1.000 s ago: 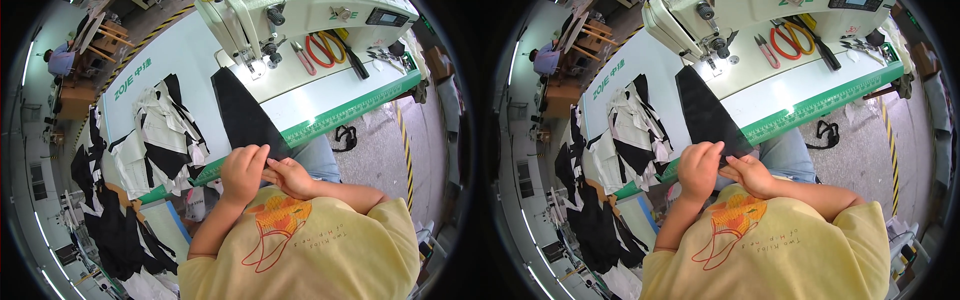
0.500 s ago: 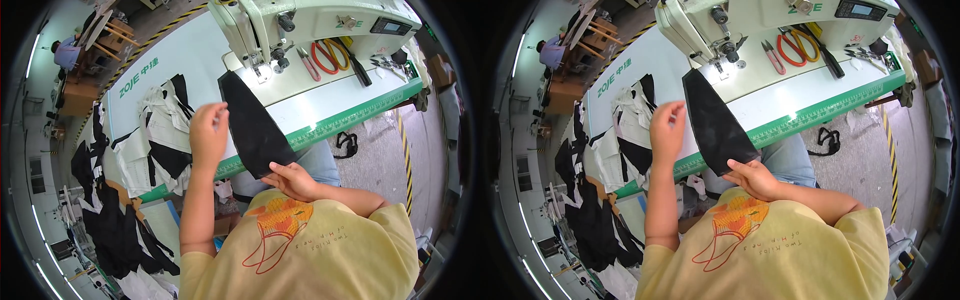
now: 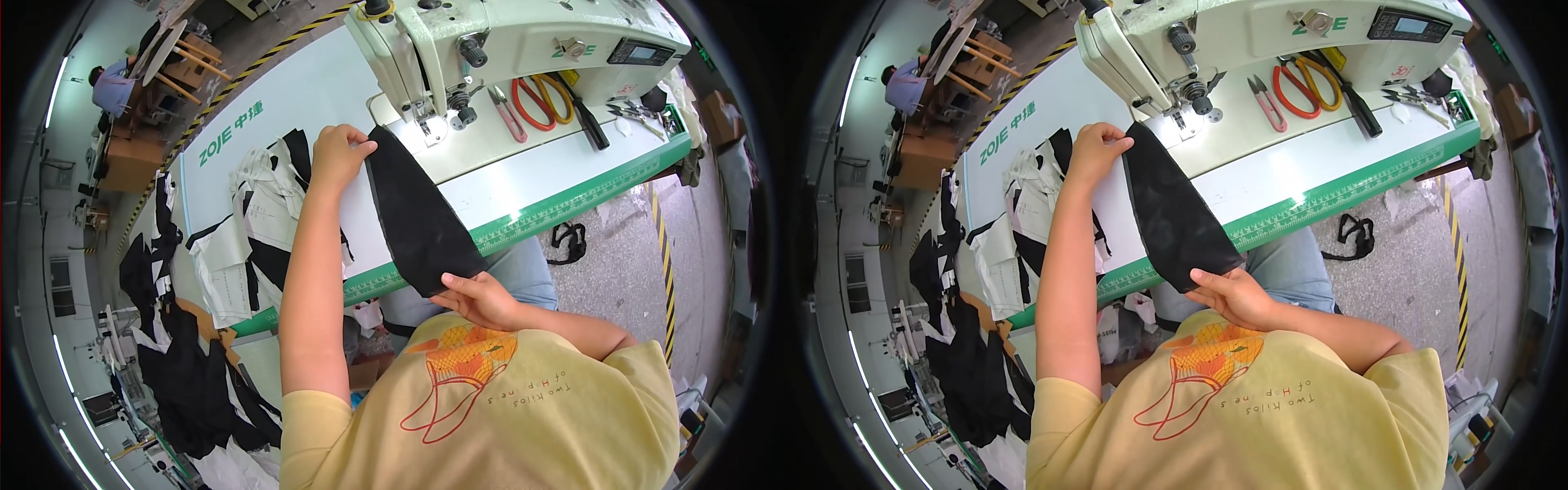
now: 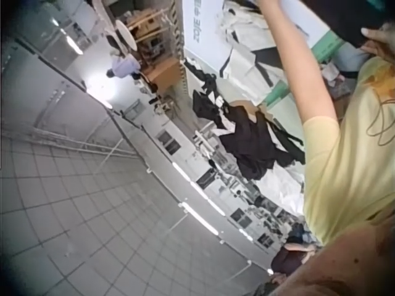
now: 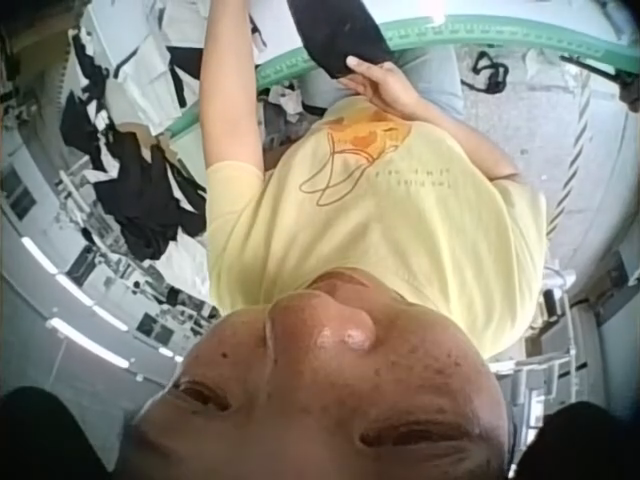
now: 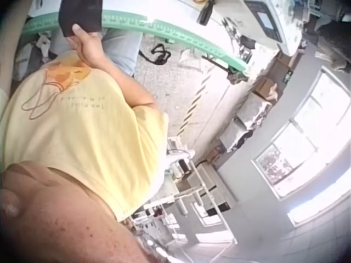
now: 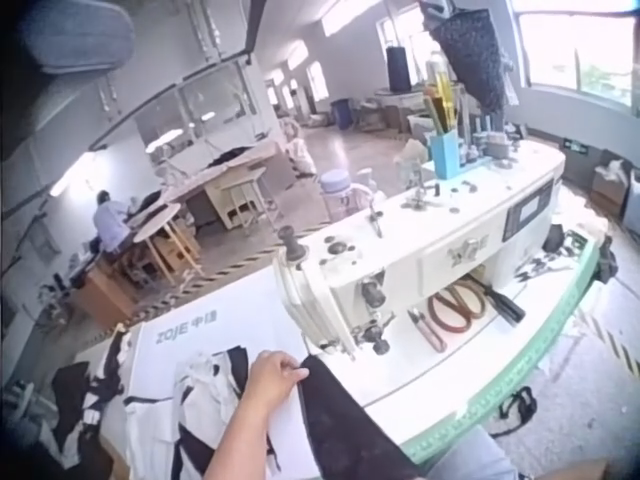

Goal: Sorting and organizing various black and white fabric pieces at a sewing workstation in a garment factory.

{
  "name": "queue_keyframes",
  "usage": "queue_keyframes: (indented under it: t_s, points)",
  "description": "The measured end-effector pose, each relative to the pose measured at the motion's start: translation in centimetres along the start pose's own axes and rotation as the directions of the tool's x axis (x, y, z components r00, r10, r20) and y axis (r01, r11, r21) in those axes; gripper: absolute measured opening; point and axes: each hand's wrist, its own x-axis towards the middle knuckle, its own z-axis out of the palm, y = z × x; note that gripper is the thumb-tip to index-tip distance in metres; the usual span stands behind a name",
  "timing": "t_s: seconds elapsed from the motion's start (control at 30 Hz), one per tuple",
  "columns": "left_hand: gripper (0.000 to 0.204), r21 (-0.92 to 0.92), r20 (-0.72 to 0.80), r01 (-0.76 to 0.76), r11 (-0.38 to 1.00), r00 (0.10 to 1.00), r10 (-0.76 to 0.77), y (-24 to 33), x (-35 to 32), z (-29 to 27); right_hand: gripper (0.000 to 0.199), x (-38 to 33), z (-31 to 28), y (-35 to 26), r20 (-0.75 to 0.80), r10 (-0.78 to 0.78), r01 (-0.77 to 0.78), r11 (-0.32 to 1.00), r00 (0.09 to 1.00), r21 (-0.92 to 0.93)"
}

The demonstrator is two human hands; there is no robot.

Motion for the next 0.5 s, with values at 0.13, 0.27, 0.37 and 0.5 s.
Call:
queue_keyframes:
  t_s: [0.13, 0.27, 0.37, 0.5]
  points:
    - [0.017, -0.005, -0.005, -0.024, 1.0, 1.0, 0.024, 0.6, -0.1, 0.0, 0.021, 0.0, 0.0, -0.1, -0.018, -0.007, 0.007, 1.0, 1.0, 0.015]
    - [0.015, -0.029, -0.045, -0.06, 0.998, 0.997, 0.059, 1.0, -0.6, -0.3, 0.019, 0.0, 0.1, -0.1, -0.02, 0.002, -0.001, 1.0, 1.0, 0.02]
    - [0.013, -0.026, -0.082, -0.033, 0.999, 0.996, 0.03, 1.4, -0.9, -0.6, 0.026, 0.6, -2.0, 0.6, 0.091, 0.038, -0.038, 0.999, 0.995, -0.003]
    - [0.013, 0.008, -0.106, -0.024, 1.0, 0.994, 0.025, 1.5, -0.7, -1.1, 0.029, 0.7, -1.9, 0.6, 0.043, 0.027, -0.027, 1.0, 0.999, 0.011]
